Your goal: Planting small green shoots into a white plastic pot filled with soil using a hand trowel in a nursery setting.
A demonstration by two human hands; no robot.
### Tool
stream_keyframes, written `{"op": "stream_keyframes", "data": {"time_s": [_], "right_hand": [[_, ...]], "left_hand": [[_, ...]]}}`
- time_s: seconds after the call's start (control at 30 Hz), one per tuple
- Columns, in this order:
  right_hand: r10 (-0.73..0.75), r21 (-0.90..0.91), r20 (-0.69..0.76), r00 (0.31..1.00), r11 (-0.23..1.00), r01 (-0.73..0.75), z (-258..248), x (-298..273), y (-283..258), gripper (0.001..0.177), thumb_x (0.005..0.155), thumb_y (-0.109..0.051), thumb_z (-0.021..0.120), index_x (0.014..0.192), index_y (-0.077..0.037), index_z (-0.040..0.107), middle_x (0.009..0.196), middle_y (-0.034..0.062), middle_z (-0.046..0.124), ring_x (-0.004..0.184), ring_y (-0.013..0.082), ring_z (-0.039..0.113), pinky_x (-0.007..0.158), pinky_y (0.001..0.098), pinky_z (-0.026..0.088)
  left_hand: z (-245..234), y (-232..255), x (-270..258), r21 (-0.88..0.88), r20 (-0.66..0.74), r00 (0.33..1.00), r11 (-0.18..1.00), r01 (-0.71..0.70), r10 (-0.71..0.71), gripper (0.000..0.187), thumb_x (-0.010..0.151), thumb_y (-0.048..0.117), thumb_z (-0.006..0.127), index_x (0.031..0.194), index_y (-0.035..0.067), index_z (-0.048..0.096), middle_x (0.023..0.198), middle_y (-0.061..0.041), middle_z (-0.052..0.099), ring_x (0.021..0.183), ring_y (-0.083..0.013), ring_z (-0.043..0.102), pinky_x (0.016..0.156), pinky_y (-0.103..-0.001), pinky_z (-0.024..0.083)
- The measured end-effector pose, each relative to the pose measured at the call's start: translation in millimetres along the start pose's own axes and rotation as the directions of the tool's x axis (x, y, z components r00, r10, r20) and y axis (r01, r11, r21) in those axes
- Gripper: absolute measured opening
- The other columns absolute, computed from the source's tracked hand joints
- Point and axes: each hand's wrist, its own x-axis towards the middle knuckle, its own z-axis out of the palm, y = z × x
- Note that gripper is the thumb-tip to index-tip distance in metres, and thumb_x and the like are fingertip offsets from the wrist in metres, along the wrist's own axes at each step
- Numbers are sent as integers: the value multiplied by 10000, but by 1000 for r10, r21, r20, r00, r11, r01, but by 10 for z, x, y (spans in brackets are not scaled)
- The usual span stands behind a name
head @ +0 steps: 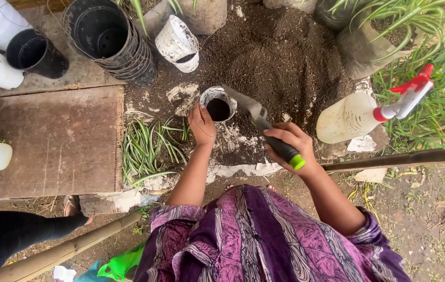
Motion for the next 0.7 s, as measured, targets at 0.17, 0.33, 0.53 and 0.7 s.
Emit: {"op": "stream_keyframes", "data": {"time_s": [0.17,0.33,0.53,0.7], "right_hand": [[186,168,-325,927,976,-137,-116,-323,178,330,853,-61,803,1159,8,700,1115,276,691,966,398,722,853,480,606],[623,543,-531,575,771,-333,-282,-651,21,317,995,-41,632,1291,40,550,1147,326,633,910,351,725,821,400,654],[797,693,-549,249,602,-396,-410,-1231,191,304,1006,-216,644,1281,-90,627,964,254,704,781,317,764,668,371,677],[875,782,-443,194,483,-395,-232,-1158,263,360,990,-243,637,1310,-81,599,1029,275,698,837,321,761,729,379,678]], "left_hand": [[-236,432,-168,-296,156,987,951,93,-48,693,1090,382,501,1635,107,173,1603,-310,190,1476,-566,157,1161,-724,190],[-100,91,-372,-438,64,957,869,-229,284,1037,878,60,668,1652,9,-20,1665,-273,101,1528,-428,205,1218,-518,277],[-36,287,-245,-181,4,964,948,-261,266,1432,534,467,1031,1612,24,198,1559,-293,297,1429,-496,375,1159,-611,337],[-93,399,-238,-103,-7,995,989,-102,102,1220,469,296,981,1533,134,406,1444,-219,525,1290,-430,579,1088,-522,466]]}}
